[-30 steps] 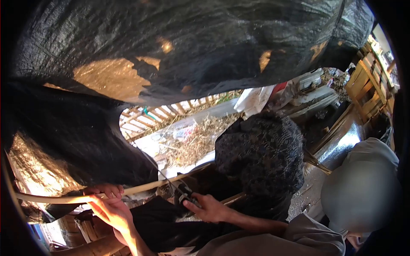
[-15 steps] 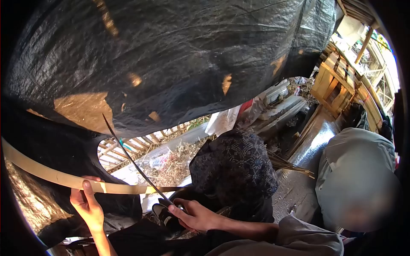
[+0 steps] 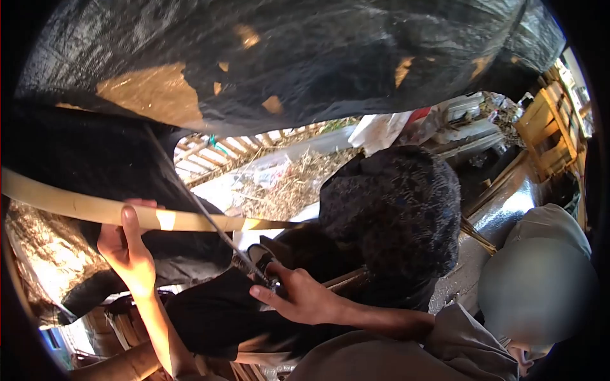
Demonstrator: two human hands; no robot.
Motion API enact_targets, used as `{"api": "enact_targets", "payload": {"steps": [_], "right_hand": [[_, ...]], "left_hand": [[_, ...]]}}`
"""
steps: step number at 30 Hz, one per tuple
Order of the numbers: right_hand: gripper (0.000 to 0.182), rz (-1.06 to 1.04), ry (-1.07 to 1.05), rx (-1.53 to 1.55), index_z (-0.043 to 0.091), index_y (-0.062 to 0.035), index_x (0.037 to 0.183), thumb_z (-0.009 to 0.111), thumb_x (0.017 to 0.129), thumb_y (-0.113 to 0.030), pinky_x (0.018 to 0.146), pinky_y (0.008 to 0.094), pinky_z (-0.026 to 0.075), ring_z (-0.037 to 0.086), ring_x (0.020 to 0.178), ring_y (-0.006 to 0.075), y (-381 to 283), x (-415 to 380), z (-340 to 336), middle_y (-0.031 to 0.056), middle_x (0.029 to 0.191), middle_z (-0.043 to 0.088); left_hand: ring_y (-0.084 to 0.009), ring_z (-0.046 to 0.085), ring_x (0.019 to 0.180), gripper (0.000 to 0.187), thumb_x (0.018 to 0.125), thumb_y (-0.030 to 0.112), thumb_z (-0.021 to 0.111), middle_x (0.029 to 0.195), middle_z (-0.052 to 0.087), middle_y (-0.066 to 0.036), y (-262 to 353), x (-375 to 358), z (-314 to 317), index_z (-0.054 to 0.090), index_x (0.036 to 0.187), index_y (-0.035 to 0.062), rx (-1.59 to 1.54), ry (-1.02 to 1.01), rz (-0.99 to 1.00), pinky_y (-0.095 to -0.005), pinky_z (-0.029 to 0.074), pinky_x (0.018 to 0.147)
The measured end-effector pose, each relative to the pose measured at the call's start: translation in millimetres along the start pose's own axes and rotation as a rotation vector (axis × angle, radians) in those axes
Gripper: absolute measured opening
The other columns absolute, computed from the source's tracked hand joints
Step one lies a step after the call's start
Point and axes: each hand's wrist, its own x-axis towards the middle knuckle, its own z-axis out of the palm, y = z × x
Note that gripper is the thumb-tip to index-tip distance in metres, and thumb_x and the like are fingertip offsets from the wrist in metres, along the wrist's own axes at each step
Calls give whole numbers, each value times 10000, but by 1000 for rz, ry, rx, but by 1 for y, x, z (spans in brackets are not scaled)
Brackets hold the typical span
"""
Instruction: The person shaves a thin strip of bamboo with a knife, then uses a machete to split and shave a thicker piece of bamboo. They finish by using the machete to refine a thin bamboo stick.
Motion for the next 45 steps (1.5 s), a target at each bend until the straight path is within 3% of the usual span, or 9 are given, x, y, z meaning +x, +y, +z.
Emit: {"api": "enact_targets", "payload": {"steps": [9,16,20,24,25,28,34,41,45], "right_hand": [[439,370,-82,80,506,37,1025,530,872,-373,459,302,416,558,456,174,2,5,-6,89,460,491],[264,-6,38,68,549,15,940,632,714,-94,548,318,457,572,567,135,73,15,22,86,613,572],[220,565,69,212,555,57,885,561,704,-67,452,310,449,540,458,162,140,10,3,99,611,562],[219,704,155,253,562,51,889,557,709,-72,422,292,438,544,459,141,154,4,-11,89,593,550],[205,638,120,229,553,48,872,580,714,-80,452,291,429,544,488,143,140,3,-12,80,601,556],[185,434,87,141,530,37,832,605,720,-89,511,303,429,555,547,154,113,9,3,94,618,565],[165,151,119,91,542,22,820,594,693,-70,586,326,449,587,615,187,100,22,20,178,652,556],[153,691,160,70,536,61,748,548,666,-68,535,316,464,603,582,197,232,19,-3,118,609,582],[200,592,239,43,544,90,781,557,679,-81,566,316,477,611,607,220,205,20,5,133,631,590]], "left_hand": [[-200,629,740,277,904,230,506,823,606,-147,-18,7,-3,556,901,-43,-64,78,-63,-312,568,623],[-189,631,761,268,894,251,529,847,615,-136,-15,7,-1,560,887,-15,-60,93,-76,-269,555,550],[-182,630,746,267,896,259,526,854,622,-129,-29,12,-15,560,922,-5,-18,161,-158,-259,545,578],[-186,602,841,277,897,277,523,902,600,-123,-42,14,-22,551,948,7,-140,158,-198,-314,538,683],[-187,573,869,275,905,285,502,868,564,-98,-40,10,-17,520,969,18,-220,140,-195,-402,490,832],[-163,521,792,254,918,292,474,766,486,-46,-28,6,-7,480,962,42,-624,2,-266,-422,418,886],[-87,287,600,227,951,302,396,639,271,33,-12,-2,12,435,835,111,-782,84,-337,-280,308,678],[-59,205,496,344,937,280,445,588,237,47,-34,-10,-5,352,642,129,-589,371,-321,-212,219,470],[-59,195,492,359,935,280,452,576,213,46,-32,-12,-1,336,632,126,-576,411,-287,-214,215,460]]}}
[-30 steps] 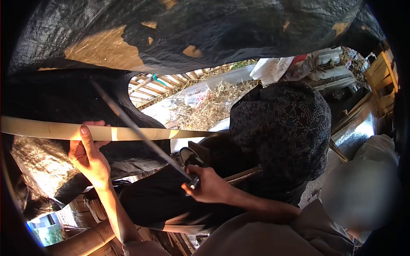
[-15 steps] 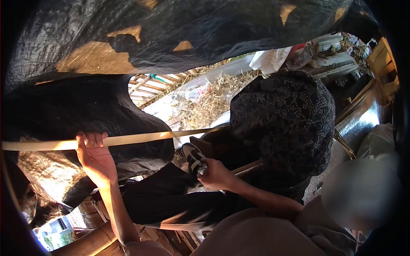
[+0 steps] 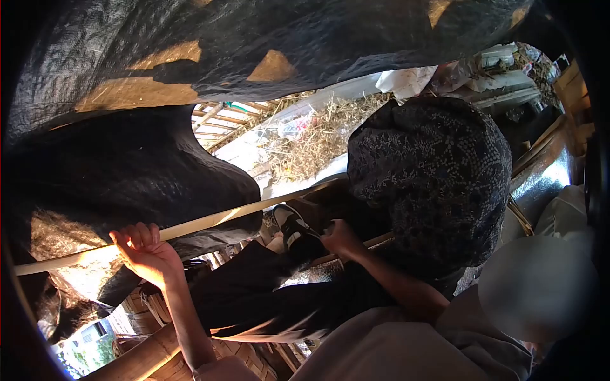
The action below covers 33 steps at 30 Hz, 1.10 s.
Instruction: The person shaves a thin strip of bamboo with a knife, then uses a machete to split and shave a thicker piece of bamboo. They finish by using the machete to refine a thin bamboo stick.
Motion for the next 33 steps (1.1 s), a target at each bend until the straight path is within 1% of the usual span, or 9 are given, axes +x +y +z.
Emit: {"api": "enact_targets", "payload": {"steps": [5,10,13,19,21,25,27,29,33], "right_hand": [[292,-346,-43,-9,568,97,908,565,699,-106,683,321,489,632,738,260,-51,-18,23,166,721,623],[263,-201,86,-28,607,34,894,578,668,-95,654,318,499,648,718,233,26,28,13,178,697,624],[199,-151,-240,-278,626,11,758,583,617,-122,624,362,506,639,692,315,100,72,5,217,720,625],[152,151,-9,232,605,25,710,574,639,-106,609,385,508,635,714,345,15,20,11,228,697,609],[187,-276,281,-69,624,20,769,571,642,-108,591,398,500,627,727,361,3,15,17,247,722,607],[222,-315,317,-168,631,17,756,624,632,-167,602,357,518,631,651,344,33,42,11,195,639,611],[221,40,22,-173,611,39,691,624,632,-173,594,350,518,632,664,342,58,67,-9,207,642,607],[204,56,86,-202,594,41,647,615,639,-162,552,356,508,631,617,323,64,73,-6,193,612,604],[210,150,89,40,582,24,595,614,590,-183,543,378,480,638,609,301,50,50,5,193,597,599]], "left_hand": [[-67,224,510,282,918,221,485,563,226,42,4,-4,6,367,679,129,-40,-130,-29,-212,239,485],[-66,208,494,339,926,247,467,562,222,45,0,10,4,346,634,125,-21,31,-65,-220,222,465],[-67,223,494,337,915,232,482,557,237,43,1,11,1,345,626,129,25,50,-46,-222,225,466],[-76,212,502,339,902,213,506,556,218,34,2,0,19,341,620,122,52,96,11,-227,217,465],[-78,211,506,334,902,207,505,558,215,33,2,2,20,346,622,119,54,99,5,-230,215,465],[-78,211,503,332,914,199,484,554,216,30,5,2,21,349,623,115,8,134,-36,-225,218,464],[-78,212,501,329,918,200,477,552,218,30,6,3,11,352,626,114,-8,144,-53,-223,221,464],[-78,213,504,319,920,210,473,556,225,33,2,15,-7,363,637,113,-73,-130,-78,-223,230,472],[-78,223,518,315,930,213,465,580,255,35,1,8,13,367,648,111,-7,46,-48,-222,239,489]]}}
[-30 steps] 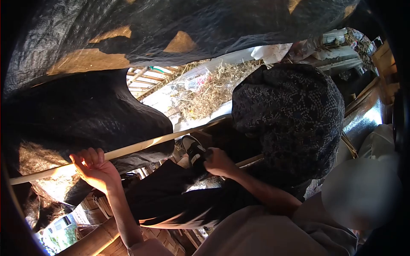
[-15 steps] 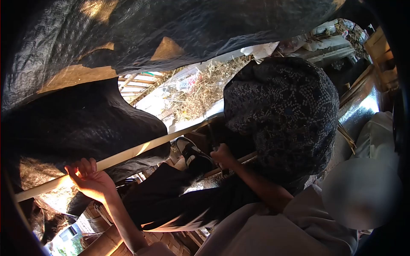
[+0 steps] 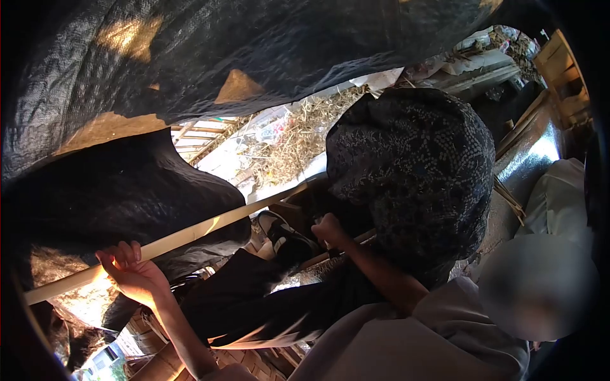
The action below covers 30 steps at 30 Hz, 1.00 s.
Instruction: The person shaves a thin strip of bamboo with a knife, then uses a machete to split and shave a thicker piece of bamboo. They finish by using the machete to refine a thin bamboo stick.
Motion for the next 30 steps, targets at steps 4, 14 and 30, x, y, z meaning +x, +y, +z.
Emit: {"api": "enact_targets", "payload": {"steps": [4,14,30], "right_hand": [[146,-275,77,7,546,9,550,589,642,-96,367,321,418,574,441,173,-3,-7,3,94,493,550],[172,-96,-398,-288,637,0,624,540,627,-142,546,323,502,636,611,256,3,0,-15,144,610,619],[509,-334,-301,-58,475,30,1000,532,852,-453,390,298,418,539,402,173,-129,-104,-35,118,572,558]], "left_hand": [[-77,221,522,305,931,221,466,586,257,35,-1,-2,-2,370,662,115,19,-58,26,-215,248,504],[-70,170,446,420,937,242,440,516,161,45,-12,6,-7,303,552,148,-204,-386,-105,-242,187,456],[-76,113,388,481,912,355,477,447,143,40,26,14,-13,259,524,171,-45,-160,-96,-243,131,386]]}}
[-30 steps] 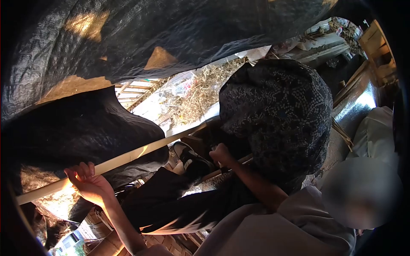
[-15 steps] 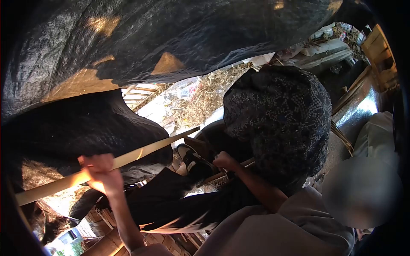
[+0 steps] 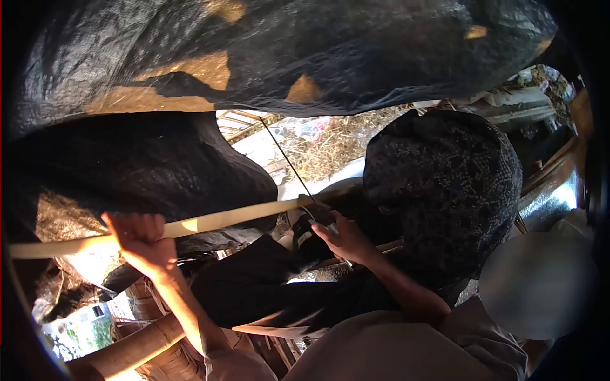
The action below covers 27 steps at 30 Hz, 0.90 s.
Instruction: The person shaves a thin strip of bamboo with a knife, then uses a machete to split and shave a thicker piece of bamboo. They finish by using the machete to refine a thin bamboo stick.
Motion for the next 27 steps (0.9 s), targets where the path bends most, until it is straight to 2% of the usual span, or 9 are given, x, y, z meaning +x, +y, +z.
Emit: {"api": "enact_targets", "payload": {"steps": [4,6,10,11,14,17,22,24,27], "right_hand": [[416,0,-116,315,445,11,980,446,913,-399,313,247,320,412,319,86,-23,-30,9,33,491,447],[394,11,-214,407,439,2,932,425,924,-392,313,236,319,414,328,82,-30,-45,16,4,486,415],[366,-173,-165,259,445,-30,923,431,921,-395,357,220,329,415,383,62,-32,-65,28,-11,525,412],[366,-142,-173,192,488,-14,1074,451,917,-343,513,321,420,544,491,180,-31,-65,27,123,561,536],[349,83,-337,301,495,-13,1058,449,916,-329,546,351,423,546,525,221,-36,-64,17,135,585,546],[329,-120,-215,187,498,-9,1038,454,917,-311,515,327,401,530,511,187,-22,-64,22,113,569,524],[326,-16,-210,211,495,0,1003,450,916,-312,513,328,395,530,513,177,-17,-64,17,110,563,507],[329,43,-215,204,494,-1,991,446,916,-318,521,331,398,538,524,177,-22,-67,14,112,566,506],[324,200,-187,154,492,-3,964,438,913,-319,539,359,405,549,531,255,-26,-72,17,144,578,516]], "left_hand": [[-81,92,372,489,925,416,412,438,159,41,-23,-30,27,286,529,159,-124,77,-177,-263,127,378],[-81,88,378,494,928,425,399,435,162,37,-35,-37,13,283,533,151,-40,-263,-153,-262,127,381],[-88,74,379,505,951,429,309,433,154,30,-1,-27,14,249,528,161,-123,-214,-5,-270,114,395],[-92,64,383,512,958,431,266,433,141,28,5,-25,14,229,523,163,-97,-299,49,-271,110,398],[-89,55,401,502,958,399,316,448,126,28,4,-24,19,221,529,156,-44,-256,76,-255,106,403],[-78,87,398,484,950,361,378,462,145,34,1,-28,22,233,537,156,-21,-171,34,-244,132,396],[-72,97,401,476,947,361,388,472,153,36,-14,-45,19,248,542,152,-63,-120,28,-232,137,396],[-74,93,402,481,946,375,383,469,156,35,-12,-53,17,252,542,148,-71,-230,53,-233,135,397],[-77,77,401,506,946,428,324,456,151,35,-13,-67,24,229,536,148,-72,-242,70,-240,119,399]]}}
